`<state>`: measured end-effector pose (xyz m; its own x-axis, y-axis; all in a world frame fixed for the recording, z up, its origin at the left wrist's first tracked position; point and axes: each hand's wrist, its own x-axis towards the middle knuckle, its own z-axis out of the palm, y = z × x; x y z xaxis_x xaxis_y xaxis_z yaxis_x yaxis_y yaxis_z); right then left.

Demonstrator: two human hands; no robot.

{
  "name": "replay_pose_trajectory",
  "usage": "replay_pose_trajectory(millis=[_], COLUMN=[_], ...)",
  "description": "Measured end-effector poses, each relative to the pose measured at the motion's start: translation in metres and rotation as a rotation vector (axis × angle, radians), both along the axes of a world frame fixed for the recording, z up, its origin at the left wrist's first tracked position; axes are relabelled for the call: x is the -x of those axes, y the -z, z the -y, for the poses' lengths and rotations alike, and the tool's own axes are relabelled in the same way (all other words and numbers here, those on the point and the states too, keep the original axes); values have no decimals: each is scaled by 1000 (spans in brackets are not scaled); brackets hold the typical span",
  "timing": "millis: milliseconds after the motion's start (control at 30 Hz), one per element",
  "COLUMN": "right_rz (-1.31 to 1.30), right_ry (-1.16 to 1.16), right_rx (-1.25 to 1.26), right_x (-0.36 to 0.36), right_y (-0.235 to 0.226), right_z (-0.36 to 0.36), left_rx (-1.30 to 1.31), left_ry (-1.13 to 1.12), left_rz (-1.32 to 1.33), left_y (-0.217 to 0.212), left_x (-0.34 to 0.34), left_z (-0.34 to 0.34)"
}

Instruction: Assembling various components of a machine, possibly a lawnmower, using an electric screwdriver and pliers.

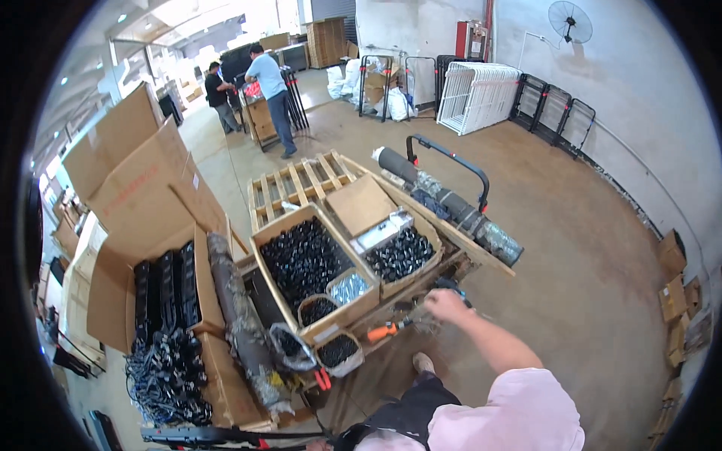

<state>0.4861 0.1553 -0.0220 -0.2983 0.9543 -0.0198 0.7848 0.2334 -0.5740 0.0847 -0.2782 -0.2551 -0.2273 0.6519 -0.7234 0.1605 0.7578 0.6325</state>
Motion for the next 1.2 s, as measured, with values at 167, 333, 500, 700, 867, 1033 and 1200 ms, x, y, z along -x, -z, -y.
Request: replay_pose_trajectory(millis=[167,333,500,700,867,1033,1200], right_rz=[-116,154,154,-64,-7,-60,-130], right_ry=[203,394,453,539,643,516,402], right_rx=[-404,-600,-226,65,-198,-286,-559], right_x=[-87,-141,-158,-165,-182,-122,-51], right_y=[-68,-99,-111,-114,-164,-174,-169], right_z=[-199,-367,-440,-464,-410,-360,-265], left_rx=[-61,-92,-165,-126,-266,-607,-636], left_ry=[-8,-72,-36,13,-444,-590,-166], left_rz=[-27,-44,-247,-590,-395,-85,319], left_y=[-28,-71,-200,-151,-222,-234,-279], left_x=[-37,-95,-143,-100,-97,-80,-141], left_z=[-98,-159,-195,-115,-174,-308,-460])
